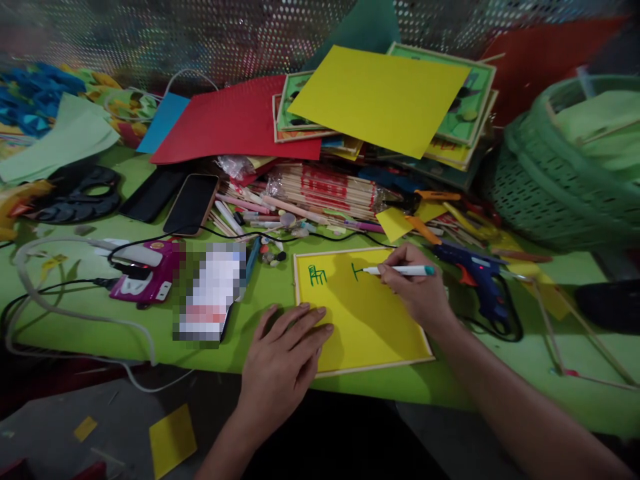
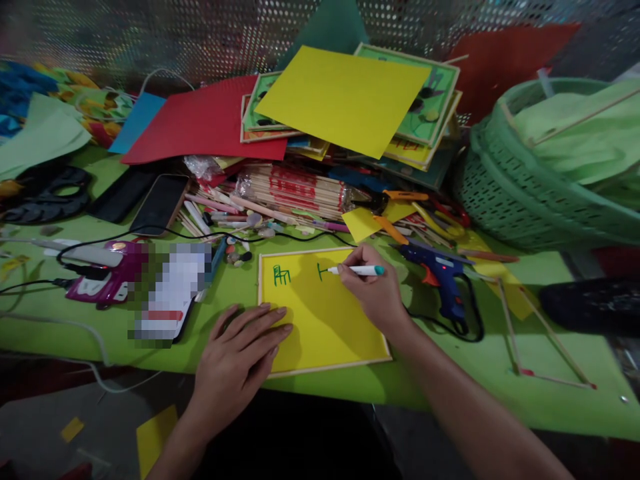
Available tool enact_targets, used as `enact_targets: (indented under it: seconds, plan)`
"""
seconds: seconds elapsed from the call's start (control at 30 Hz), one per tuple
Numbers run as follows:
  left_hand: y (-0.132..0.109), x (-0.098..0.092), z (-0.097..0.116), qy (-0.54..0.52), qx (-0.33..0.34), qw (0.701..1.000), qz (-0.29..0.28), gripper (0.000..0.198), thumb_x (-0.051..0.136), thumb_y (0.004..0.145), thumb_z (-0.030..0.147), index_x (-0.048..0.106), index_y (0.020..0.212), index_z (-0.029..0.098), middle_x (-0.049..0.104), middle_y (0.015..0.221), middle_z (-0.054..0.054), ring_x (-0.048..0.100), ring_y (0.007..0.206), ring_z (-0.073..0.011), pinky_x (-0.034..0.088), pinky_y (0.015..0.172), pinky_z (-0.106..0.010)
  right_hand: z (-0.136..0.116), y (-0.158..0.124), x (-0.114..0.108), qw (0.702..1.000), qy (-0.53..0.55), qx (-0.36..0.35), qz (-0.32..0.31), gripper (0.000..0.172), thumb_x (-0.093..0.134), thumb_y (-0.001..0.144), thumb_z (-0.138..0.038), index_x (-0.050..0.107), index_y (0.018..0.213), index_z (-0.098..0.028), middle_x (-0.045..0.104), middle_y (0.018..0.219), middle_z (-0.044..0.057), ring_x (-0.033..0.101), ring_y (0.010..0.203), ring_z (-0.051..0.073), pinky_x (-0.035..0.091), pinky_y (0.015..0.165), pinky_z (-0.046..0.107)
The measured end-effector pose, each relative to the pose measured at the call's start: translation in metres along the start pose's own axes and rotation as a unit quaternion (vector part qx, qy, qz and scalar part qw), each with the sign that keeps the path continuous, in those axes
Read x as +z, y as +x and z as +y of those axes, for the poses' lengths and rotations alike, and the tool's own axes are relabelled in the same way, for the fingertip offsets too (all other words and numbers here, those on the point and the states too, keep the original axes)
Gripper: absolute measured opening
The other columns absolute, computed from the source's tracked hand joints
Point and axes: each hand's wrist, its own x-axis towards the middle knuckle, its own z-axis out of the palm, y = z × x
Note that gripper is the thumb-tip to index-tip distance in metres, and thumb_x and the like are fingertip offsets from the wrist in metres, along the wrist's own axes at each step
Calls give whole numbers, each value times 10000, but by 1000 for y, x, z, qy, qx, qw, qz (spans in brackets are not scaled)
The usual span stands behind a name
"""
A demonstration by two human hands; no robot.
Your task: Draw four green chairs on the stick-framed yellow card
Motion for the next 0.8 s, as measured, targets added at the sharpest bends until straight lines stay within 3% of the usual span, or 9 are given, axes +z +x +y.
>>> enact_targets:
  seconds: [0.8]
  plan:
    - [0, 0, -1, 1, 2, 1000, -5, 359, 574, 950, 152, 689, 1236, 336, 697, 1339, 33, 609, 1272, -229, 360, 1126, -511, 2, 2, -2, 1000, -2, 17, -17, 184, 672, 767, -319, 513, 721, -238, 528, 603, -45, 416, 522, 114, 318, 496, 261]
